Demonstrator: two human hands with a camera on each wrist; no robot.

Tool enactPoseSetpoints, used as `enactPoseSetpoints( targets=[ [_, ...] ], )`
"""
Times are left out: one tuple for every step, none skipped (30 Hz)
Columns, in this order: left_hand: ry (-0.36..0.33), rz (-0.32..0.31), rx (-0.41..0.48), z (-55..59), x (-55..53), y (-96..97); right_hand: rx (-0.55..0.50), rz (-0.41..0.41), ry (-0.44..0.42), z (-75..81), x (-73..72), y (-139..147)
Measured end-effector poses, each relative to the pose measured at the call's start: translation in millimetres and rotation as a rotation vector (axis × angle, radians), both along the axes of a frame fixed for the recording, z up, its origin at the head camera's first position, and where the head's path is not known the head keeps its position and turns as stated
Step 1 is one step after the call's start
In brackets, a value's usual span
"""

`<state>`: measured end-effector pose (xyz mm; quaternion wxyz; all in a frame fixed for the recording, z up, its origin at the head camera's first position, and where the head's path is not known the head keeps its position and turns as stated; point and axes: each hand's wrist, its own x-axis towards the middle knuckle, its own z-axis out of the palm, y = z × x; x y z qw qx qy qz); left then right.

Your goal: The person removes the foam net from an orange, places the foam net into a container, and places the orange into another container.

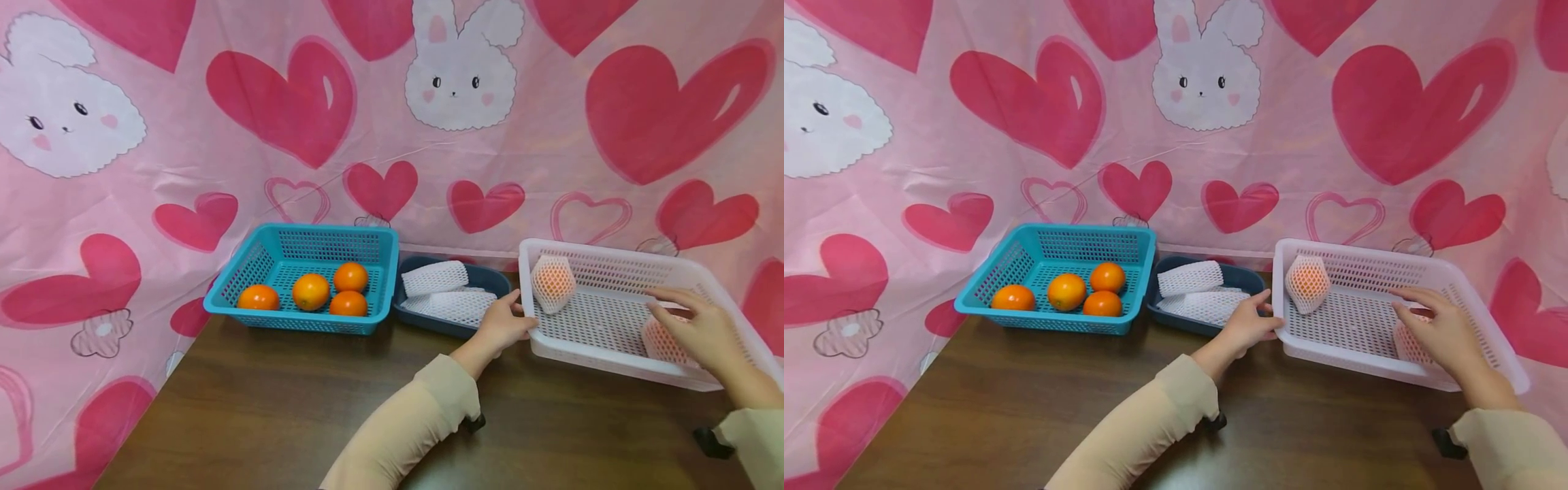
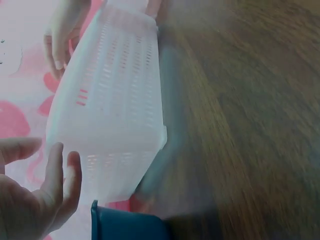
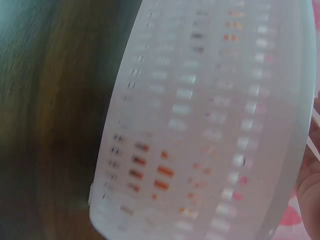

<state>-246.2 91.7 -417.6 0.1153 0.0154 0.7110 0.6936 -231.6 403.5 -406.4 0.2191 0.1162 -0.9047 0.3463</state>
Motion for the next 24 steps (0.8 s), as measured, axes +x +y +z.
enactPoseSetpoints(
  targets=[
    [0.007,-0.002,-0.005,0.1,0.2,0.9,0.012,-0.014,0.013,-0.9,0.1,2.6],
    [0.011,-0.005,-0.01,0.2,0.4,1.3,0.024,-0.026,0.017,-1.4,0.1,5.0],
    [0.018,-0.008,-0.018,-0.3,0.1,1.4,0.04,-0.04,0.004,-1.6,0.6,7.9],
    [0.024,-0.013,-0.024,-0.8,-0.1,1.2,0.045,-0.049,-0.007,-1.5,1.0,10.4],
    [0.027,-0.015,-0.029,-1.2,-0.2,1.0,0.052,-0.056,-0.019,-1.6,1.3,12.7],
    [0.028,-0.018,-0.032,-1.3,-0.4,0.6,0.06,-0.063,-0.026,-1.8,1.4,14.7],
    [0.029,-0.019,-0.034,-1.6,-0.7,0.2,0.07,-0.072,-0.04,-1.9,1.5,16.8],
    [0.027,-0.02,-0.037,-1.6,-1.0,-0.4,0.086,-0.087,-0.061,-1.7,1.7,18.9],
    [0.025,-0.022,-0.039,-1.6,-1.4,-0.9,0.107,-0.105,-0.075,-1.5,1.6,20.8],
    [0.022,-0.024,-0.04,-1.1,-1.5,-1.4,0.134,-0.122,-0.079,-1.2,1.4,23.0],
    [0.021,-0.028,-0.046,-0.6,-1.7,-1.8,0.165,-0.14,-0.093,-0.9,1.3,24.6],
    [0.017,-0.03,-0.051,-0.1,-1.8,-2.1,0.193,-0.16,-0.116,-0.4,1.4,26.4],
    [0.014,-0.034,-0.057,0.5,-1.9,-2.2,0.217,-0.182,-0.148,0.4,1.6,28.4],
    [0.01,-0.035,-0.059,1.0,-2.0,-2.2,0.247,-0.204,-0.173,1.2,1.7,30.3],
    [0.007,-0.036,-0.058,1.5,-1.9,-2.1,0.272,-0.225,-0.191,1.6,1.6,32.2],
    [0.004,-0.036,-0.059,1.7,-1.9,-1.7,0.293,-0.246,-0.217,2.1,1.8,34.2],
    [-0.001,-0.035,-0.058,1.5,-1.9,-1.5,0.305,-0.265,-0.249,2.5,2.0,36.0],
    [-0.007,-0.033,-0.052,1.5,-1.8,-1.4,0.314,-0.284,-0.279,2.8,2.2,38.1],
    [-0.012,-0.031,-0.046,1.3,-1.6,-1.2,0.32,-0.301,-0.305,3.1,2.4,39.9],
    [-0.018,-0.029,-0.037,1.2,-1.4,-1.1,0.334,-0.313,-0.323,2.9,2.5,41.4],
    [-0.027,-0.029,-0.029,1.0,-1.0,-0.9,0.341,-0.325,-0.349,2.9,2.7,42.7],
    [-0.033,-0.029,-0.021,0.6,-0.7,-0.6,0.345,-0.331,-0.376,3.2,2.5,43.4],
    [-0.04,-0.028,-0.011,0.4,-0.6,-0.5,0.335,-0.332,-0.409,3.4,2.4,43.9],
    [-0.046,-0.026,-0.003,0.3,-0.3,-0.3,0.335,-0.335,-0.437,3.3,2.0,44.2]
  ],
)
